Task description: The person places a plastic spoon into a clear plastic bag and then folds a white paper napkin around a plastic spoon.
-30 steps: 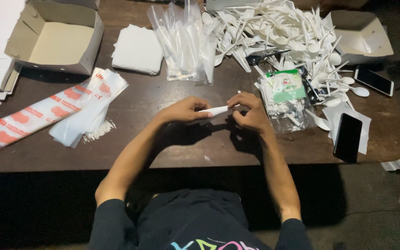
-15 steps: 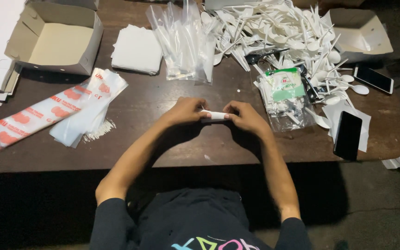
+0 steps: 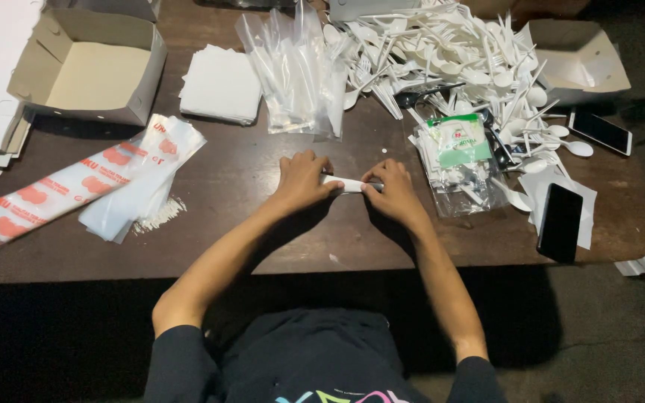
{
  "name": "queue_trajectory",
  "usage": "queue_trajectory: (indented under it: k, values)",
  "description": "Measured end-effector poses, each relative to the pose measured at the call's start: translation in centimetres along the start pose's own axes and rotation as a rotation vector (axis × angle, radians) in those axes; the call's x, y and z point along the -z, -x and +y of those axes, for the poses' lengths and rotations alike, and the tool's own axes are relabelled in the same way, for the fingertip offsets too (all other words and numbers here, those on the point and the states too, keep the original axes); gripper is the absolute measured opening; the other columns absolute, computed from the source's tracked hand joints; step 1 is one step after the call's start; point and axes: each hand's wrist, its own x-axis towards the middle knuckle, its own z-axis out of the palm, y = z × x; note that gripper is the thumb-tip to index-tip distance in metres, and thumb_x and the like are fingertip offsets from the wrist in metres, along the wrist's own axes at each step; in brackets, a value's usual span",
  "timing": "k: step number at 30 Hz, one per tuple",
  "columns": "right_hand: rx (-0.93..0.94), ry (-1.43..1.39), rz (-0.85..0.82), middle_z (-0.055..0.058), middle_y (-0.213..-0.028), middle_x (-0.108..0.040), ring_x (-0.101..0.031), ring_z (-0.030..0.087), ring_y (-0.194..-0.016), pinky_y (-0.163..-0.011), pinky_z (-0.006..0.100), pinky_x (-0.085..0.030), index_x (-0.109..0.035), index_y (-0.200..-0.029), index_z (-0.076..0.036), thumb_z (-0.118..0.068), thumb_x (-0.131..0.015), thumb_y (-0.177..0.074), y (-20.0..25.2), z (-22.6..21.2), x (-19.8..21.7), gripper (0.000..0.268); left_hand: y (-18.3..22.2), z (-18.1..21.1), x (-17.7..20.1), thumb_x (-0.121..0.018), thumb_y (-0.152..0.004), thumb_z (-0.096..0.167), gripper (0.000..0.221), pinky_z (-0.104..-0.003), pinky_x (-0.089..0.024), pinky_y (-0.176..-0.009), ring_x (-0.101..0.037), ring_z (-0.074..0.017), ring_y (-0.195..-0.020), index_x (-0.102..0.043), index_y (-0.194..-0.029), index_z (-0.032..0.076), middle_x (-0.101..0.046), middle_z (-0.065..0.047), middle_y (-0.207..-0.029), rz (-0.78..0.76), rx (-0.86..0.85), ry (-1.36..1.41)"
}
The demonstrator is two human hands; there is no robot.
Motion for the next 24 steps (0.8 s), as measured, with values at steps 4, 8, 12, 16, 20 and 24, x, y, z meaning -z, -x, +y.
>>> queue_trajectory:
  k: [4,8,12,16,20,24]
  values:
    - [0.009,-0.046,0.000,0.006,-0.107,-0.060,-0.060,0.035,-0.110,-0.095,0.049,-0.046,-0.075,-0.107,-0.028,-0.039,-0.074,-0.088,-0.3,0.3,0.6,0.023,0.0,0.2,0.9,-0.071,-0.088,0.058,0.046,-0.054,-0.040,-0.086,-0.062,-0.0357,-0.099,-0.067,-0.111,0.018,-0.058,-0.007,-0.097,-0.002,0.007,0.042]
    - [0.062,-0.110,0.200,0.003,-0.099,-0.063,-0.063,0.029,-0.101,-0.090,0.044,-0.047,-0.075,-0.104,-0.027,-0.034,-0.075,-0.089,-0.2,0.3,0.3,0.017,-0.4,-0.2,1.8,-0.066,-0.091,0.058,0.042,-0.054,-0.037,-0.089,-0.062,-0.0340,-0.102,-0.069,-0.109,0.020,-0.060,-0.006,-0.097,-0.001,0.071,0.109]
    - [0.163,-0.068,0.294,-0.003,-0.100,-0.063,-0.062,0.022,-0.102,-0.091,0.038,-0.045,-0.074,-0.103,-0.029,-0.031,-0.076,-0.091,-1.2,-2.3,0.5,0.012,0.1,-1.7,2.9,-0.066,-0.090,0.054,0.033,-0.052,-0.038,-0.089,-0.064,-0.0297,-0.104,-0.069,-0.108,0.026,-0.064,-0.001,-0.096,0.030,0.101,0.132]
    - [0.325,-0.065,0.276,-0.004,-0.099,-0.065,-0.062,0.021,-0.100,-0.089,0.036,-0.044,-0.074,-0.100,-0.027,-0.027,-0.076,-0.091,-3.9,-7.2,-0.7,0.009,3.6,-5.0,6.4,-0.067,-0.090,0.051,0.029,-0.051,-0.036,-0.090,-0.064,-0.0277,-0.105,-0.068,-0.108,0.029,-0.065,0.001,-0.095,0.130,0.211,0.163]
    - [0.561,-0.028,0.272,-0.001,-0.092,-0.063,-0.062,0.023,-0.094,-0.086,0.037,-0.043,-0.073,-0.097,-0.025,-0.028,-0.076,-0.091,-6.4,-14.4,-4.7,0.007,10.8,-10.7,9.4,-0.076,-0.086,0.037,0.018,-0.045,-0.038,-0.089,-0.067,-0.0209,-0.095,-0.071,-0.100,0.027,-0.070,0.005,-0.091,0.382,0.318,0.116]
    - [0.680,0.009,0.211,0.001,-0.088,-0.064,-0.062,0.024,-0.089,-0.082,0.040,-0.044,-0.071,-0.097,-0.024,-0.031,-0.075,-0.087,-8.1,-22.4,-9.8,0.013,19.2,-16.4,12.0,-0.079,-0.082,0.041,0.020,-0.044,-0.035,-0.096,-0.062,-0.0152,-0.105,-0.071,-0.099,0.035,-0.067,0.011,-0.097,0.493,0.381,-0.140]
